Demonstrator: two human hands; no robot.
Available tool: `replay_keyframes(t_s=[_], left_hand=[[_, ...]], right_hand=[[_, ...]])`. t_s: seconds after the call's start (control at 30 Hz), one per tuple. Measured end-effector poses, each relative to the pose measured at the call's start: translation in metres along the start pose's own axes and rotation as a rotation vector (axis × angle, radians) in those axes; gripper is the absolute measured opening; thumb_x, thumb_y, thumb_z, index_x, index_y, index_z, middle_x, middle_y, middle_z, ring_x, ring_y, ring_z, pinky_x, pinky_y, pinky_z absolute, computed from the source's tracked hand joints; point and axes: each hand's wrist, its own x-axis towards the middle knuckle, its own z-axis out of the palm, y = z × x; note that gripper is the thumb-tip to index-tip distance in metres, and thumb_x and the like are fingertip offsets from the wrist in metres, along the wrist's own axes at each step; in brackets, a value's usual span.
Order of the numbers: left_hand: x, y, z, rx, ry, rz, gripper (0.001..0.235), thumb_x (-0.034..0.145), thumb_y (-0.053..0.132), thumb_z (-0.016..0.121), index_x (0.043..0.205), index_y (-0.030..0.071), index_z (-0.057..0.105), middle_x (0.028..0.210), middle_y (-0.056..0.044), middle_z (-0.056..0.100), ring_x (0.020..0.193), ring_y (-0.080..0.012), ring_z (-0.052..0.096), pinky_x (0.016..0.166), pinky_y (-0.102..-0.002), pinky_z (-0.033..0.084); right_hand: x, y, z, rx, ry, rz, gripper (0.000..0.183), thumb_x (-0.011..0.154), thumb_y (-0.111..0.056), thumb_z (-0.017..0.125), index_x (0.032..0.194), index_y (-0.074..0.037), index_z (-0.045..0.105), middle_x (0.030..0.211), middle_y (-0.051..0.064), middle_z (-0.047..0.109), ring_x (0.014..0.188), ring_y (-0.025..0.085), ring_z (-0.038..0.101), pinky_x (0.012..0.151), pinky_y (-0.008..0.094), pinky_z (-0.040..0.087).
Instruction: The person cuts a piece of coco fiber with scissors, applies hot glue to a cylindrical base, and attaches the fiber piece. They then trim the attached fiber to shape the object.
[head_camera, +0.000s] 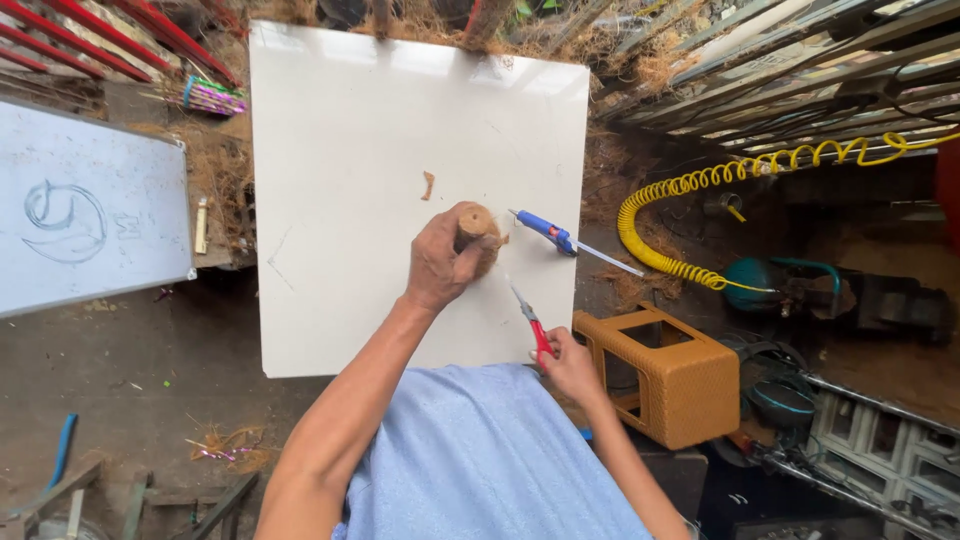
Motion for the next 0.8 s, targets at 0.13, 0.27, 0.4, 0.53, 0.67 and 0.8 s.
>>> replay_keyframes(t_s=[0.13,0.27,0.4,0.53,0.67,0.8], left_hand=[[0.010,0.028,-0.027,0.047,0.078,0.010,0.039,0.088,0.039,0.077,0.113,0.014,0.061,0.085,-0.004,0.066,0.082,-0.0235,0.069,0.077,-0.036,0.059],[0.021,0.067,-0.058,0.001,0.103,0.005,0.040,0.088,0.041,0.075,0.110,0.010,0.063,0.078,-0.005,0.066,0.074,-0.0213,0.067,0.068,-0.036,0.058],[0.021,0.083,-0.086,-0.083,0.090,-0.068,0.035,0.091,0.037,0.071,0.110,0.008,0.065,0.075,-0.005,0.066,0.069,-0.0171,0.063,0.062,-0.034,0.056],[0.021,0.095,-0.105,-0.128,0.119,-0.165,0.034,0.087,0.034,0.076,0.108,0.008,0.067,0.070,-0.004,0.064,0.066,-0.0130,0.059,0.059,-0.032,0.053],[0.018,0.095,-0.119,-0.152,0.125,-0.220,0.033,0.086,0.033,0.077,0.106,0.008,0.069,0.069,-0.004,0.066,0.064,-0.0128,0.060,0.058,-0.031,0.052],[0.005,0.085,-0.130,-0.151,0.104,-0.251,0.030,0.087,0.030,0.076,0.105,0.007,0.070,0.067,-0.006,0.066,0.062,-0.0134,0.059,0.055,-0.031,0.051]], right_hand=[[0.024,0.010,0.043,-0.150,0.032,0.007,0.039,0.089,-0.034,0.069,0.119,-0.013,0.058,0.111,0.014,0.074,0.106,0.034,0.070,0.089,0.044,0.054],[0.047,0.018,0.072,-0.244,0.125,-0.043,0.036,0.093,-0.034,0.062,0.119,-0.011,0.051,0.104,0.022,0.069,0.102,0.041,0.068,0.086,0.050,0.053],[0.052,0.017,0.080,-0.315,0.149,-0.076,0.031,0.092,-0.025,0.060,0.116,-0.008,0.049,0.100,0.022,0.067,0.098,0.041,0.068,0.083,0.050,0.054],[0.056,0.016,0.086,-0.378,0.189,-0.129,0.030,0.091,-0.023,0.060,0.114,-0.008,0.049,0.100,0.021,0.066,0.096,0.040,0.068,0.081,0.050,0.055],[0.052,0.005,0.087,-0.417,0.187,-0.120,0.030,0.092,-0.017,0.058,0.116,-0.002,0.050,0.108,0.026,0.062,0.103,0.047,0.065,0.086,0.055,0.054],[0.057,0.009,0.085,-0.584,0.113,-0.013,0.028,0.090,-0.018,0.058,0.115,-0.005,0.055,0.111,0.021,0.064,0.104,0.043,0.068,0.088,0.053,0.055]])
